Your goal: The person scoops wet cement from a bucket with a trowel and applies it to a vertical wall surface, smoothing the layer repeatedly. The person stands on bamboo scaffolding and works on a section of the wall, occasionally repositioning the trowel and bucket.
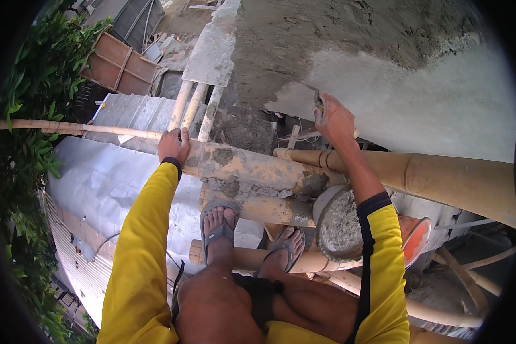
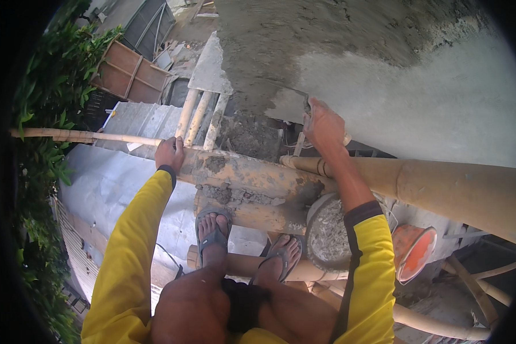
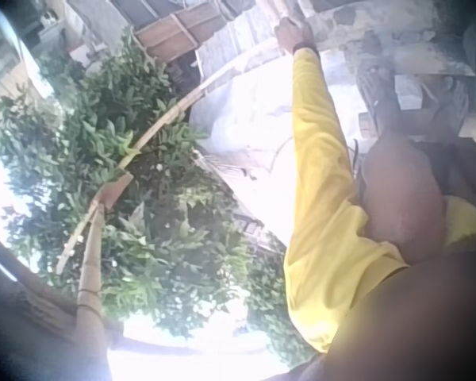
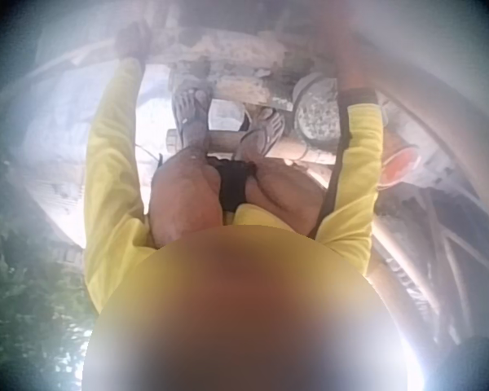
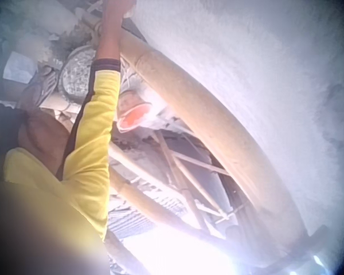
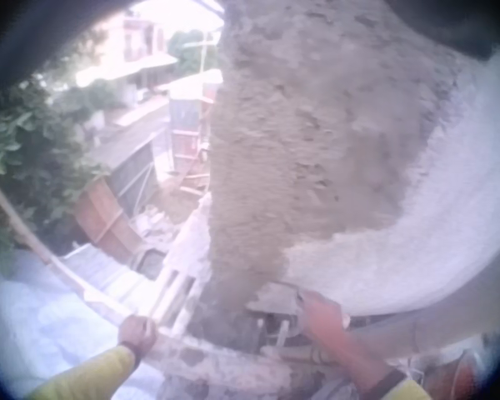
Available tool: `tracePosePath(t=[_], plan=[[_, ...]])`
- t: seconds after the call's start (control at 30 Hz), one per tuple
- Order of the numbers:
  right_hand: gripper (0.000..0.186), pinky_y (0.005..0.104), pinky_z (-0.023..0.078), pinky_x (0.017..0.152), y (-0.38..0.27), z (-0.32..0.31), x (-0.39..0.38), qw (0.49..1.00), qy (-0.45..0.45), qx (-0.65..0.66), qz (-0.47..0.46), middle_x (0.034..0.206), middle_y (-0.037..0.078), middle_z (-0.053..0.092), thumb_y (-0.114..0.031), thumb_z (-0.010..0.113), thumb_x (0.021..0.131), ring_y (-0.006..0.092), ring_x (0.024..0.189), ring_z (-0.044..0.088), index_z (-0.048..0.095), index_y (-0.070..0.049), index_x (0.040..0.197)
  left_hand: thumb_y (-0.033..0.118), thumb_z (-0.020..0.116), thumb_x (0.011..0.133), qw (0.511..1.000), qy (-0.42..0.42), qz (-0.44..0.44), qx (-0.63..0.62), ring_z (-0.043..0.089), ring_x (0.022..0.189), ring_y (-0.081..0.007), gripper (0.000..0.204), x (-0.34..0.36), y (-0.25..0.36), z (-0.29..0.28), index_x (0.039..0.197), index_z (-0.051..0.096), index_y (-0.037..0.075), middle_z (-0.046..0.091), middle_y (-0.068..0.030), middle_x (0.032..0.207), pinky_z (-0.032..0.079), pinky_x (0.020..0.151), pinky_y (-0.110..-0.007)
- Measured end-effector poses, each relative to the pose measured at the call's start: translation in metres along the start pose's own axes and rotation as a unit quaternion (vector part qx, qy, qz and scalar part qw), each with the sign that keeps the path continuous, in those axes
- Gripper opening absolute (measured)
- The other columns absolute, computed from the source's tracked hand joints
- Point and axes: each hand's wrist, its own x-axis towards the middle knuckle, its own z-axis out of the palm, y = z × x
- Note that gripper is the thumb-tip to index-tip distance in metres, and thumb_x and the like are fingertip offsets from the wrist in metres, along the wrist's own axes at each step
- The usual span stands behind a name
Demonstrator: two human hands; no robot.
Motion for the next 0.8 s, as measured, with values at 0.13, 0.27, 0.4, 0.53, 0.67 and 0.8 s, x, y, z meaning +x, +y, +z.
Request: tracePosePath(t=[0.13, 0.27, 0.4, 0.53, 0.67, 0.8], plan=[[0.047, 0.0480, 0.055, 0.090, -0.003, 0.000, 0.008, 1.000, 0.017, 0.000, 0.023, 0.121, 0.019, 0.070, -0.031, 0.065, 0.095, 0.0404, 0.105, 0.068, 0.060, -0.002, 0.132, 0.043, 0.048, 0.102, 1.000, 0.009, 0.004, 0.006, 0.065, 0.094, -0.0447, 0.045, 0.000, 0.001, -0.001, 0.095, 0.072, 0.004, 0.067, -0.0261, 0.096, 0.052, 0.086, -0.054], [0.047, 0.0491, 0.055, 0.090, 0.002, -0.008, 0.000, 0.998, 0.059, 0.015, 0.020, 0.121, 0.021, 0.069, -0.029, 0.066, 0.094, 0.0408, 0.105, 0.069, 0.060, -0.003, 0.133, 0.043, 0.047, 0.102, 1.000, 0.005, -0.006, 0.007, 0.065, 0.094, -0.0448, 0.046, -0.001, -0.001, 0.000, 0.095, 0.071, 0.005, 0.067, -0.0261, 0.096, 0.053, 0.085, -0.055], [0.045, 0.0489, 0.055, 0.089, 0.009, -0.017, -0.009, 0.994, 0.110, 0.028, -0.001, 0.119, 0.021, 0.069, -0.028, 0.066, 0.094, 0.0413, 0.106, 0.068, 0.061, -0.002, 0.131, 0.043, 0.047, 0.102, 1.000, -0.002, -0.007, 0.015, 0.065, 0.094, -0.0445, 0.046, -0.001, -0.001, 0.000, 0.095, 0.071, 0.004, 0.068, -0.0260, 0.095, 0.053, 0.085, -0.054], [0.047, 0.0468, 0.055, 0.091, 0.011, -0.015, -0.013, 0.996, 0.081, 0.020, -0.003, 0.126, 0.020, 0.068, -0.033, 0.066, 0.095, 0.0403, 0.108, 0.068, 0.063, -0.001, 0.130, 0.043, 0.047, 0.102, 1.000, 0.006, 0.002, 0.004, 0.065, 0.094, -0.0443, 0.046, -0.002, 0.001, -0.003, 0.095, 0.071, 0.004, 0.068, -0.0261, 0.093, 0.053, 0.085, -0.054], [0.047, 0.0483, 0.055, 0.088, 0.007, -0.006, -0.002, 0.999, 0.031, 0.002, -0.024, 0.120, 0.020, 0.069, -0.029, 0.065, 0.095, 0.0400, 0.105, 0.069, 0.060, -0.003, 0.133, 0.043, 0.048, 0.102, 1.000, 0.000, 0.000, 0.000, 0.065, 0.094, -0.0443, 0.046, -0.002, 0.004, -0.004, 0.094, 0.071, 0.003, 0.068, -0.0259, 0.093, 0.053, 0.085, -0.054], [0.044, 0.0491, 0.055, 0.086, 0.000, -0.005, 0.007, 0.998, 0.050, 0.012, -0.024, 0.114, 0.022, 0.071, -0.027, 0.065, 0.095, 0.0398, 0.102, 0.069, 0.060, -0.005, 0.132, 0.042, 0.048, 0.102, 1.000, -0.001, -0.015, 0.008, 0.065, 0.094, -0.0445, 0.047, -0.002, 0.005, -0.004, 0.093, 0.071, 0.002, 0.068, -0.0264, 0.094, 0.052, 0.085, -0.054]])
